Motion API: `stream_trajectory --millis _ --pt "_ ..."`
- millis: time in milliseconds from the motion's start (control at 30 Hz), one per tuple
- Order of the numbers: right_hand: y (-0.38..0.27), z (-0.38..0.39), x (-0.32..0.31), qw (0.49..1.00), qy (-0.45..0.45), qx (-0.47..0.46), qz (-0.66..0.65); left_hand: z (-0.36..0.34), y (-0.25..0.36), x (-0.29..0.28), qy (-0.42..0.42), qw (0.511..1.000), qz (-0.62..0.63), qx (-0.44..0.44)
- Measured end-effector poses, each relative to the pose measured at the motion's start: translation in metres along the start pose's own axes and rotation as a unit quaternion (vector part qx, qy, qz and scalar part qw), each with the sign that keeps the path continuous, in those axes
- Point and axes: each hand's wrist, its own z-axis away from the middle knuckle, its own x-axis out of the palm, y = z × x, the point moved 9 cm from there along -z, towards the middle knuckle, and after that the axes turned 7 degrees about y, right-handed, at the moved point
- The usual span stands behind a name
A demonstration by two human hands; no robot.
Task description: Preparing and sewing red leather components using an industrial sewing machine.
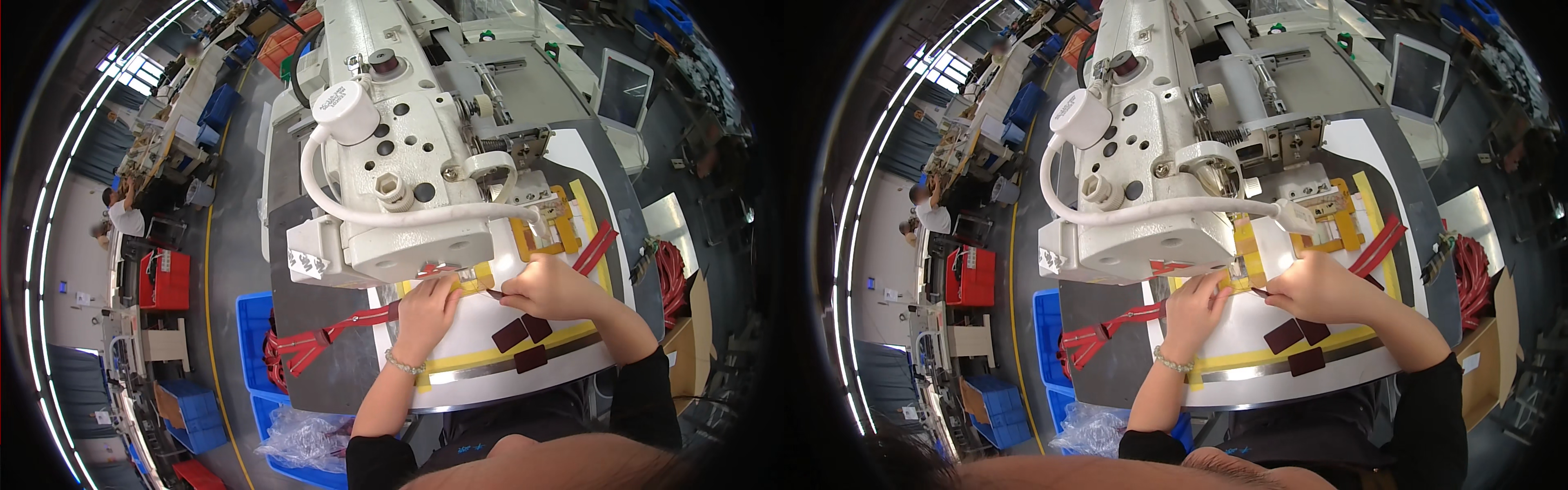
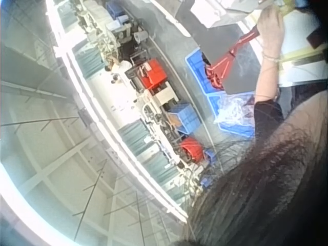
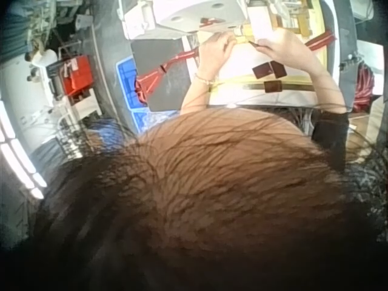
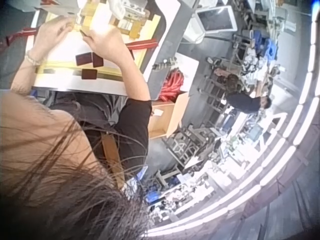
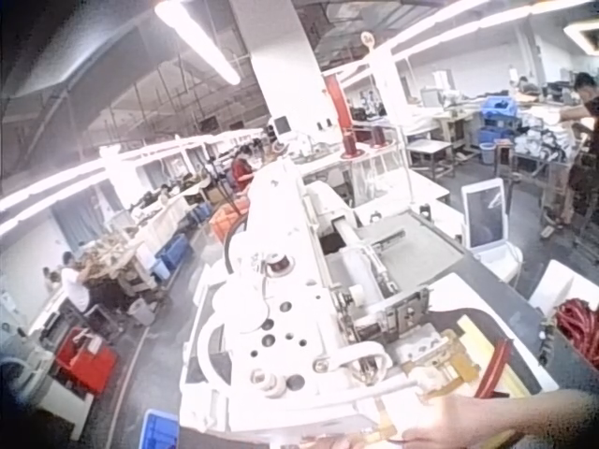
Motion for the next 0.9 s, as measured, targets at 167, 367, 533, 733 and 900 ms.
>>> stream_trajectory --millis 167,367,533,733,900 --pt "-0.014 0.001 -0.011 0.974 0.059 0.043 0.213 -0.005 0.025 0.003 -0.011 0.997 -0.021 0.072" --pt "-0.064 0.002 -0.019 0.937 0.134 -0.079 0.312 -0.005 0.032 -0.016 0.023 0.996 -0.016 0.082" --pt "-0.106 0.014 -0.016 0.942 0.127 -0.22 0.221 0.008 0.063 -0.069 0.154 0.958 0.018 0.241" --pt "-0.035 -0.012 0.017 0.97 -0.023 0.06 -0.233 -0.006 0.035 -0.069 0.1 0.967 0.22 0.08" --pt "0.004 -0.006 0.06 0.862 -0.047 0.22 -0.453 -0.004 -0.006 -0.04 -0.007 0.9 0.398 -0.175"
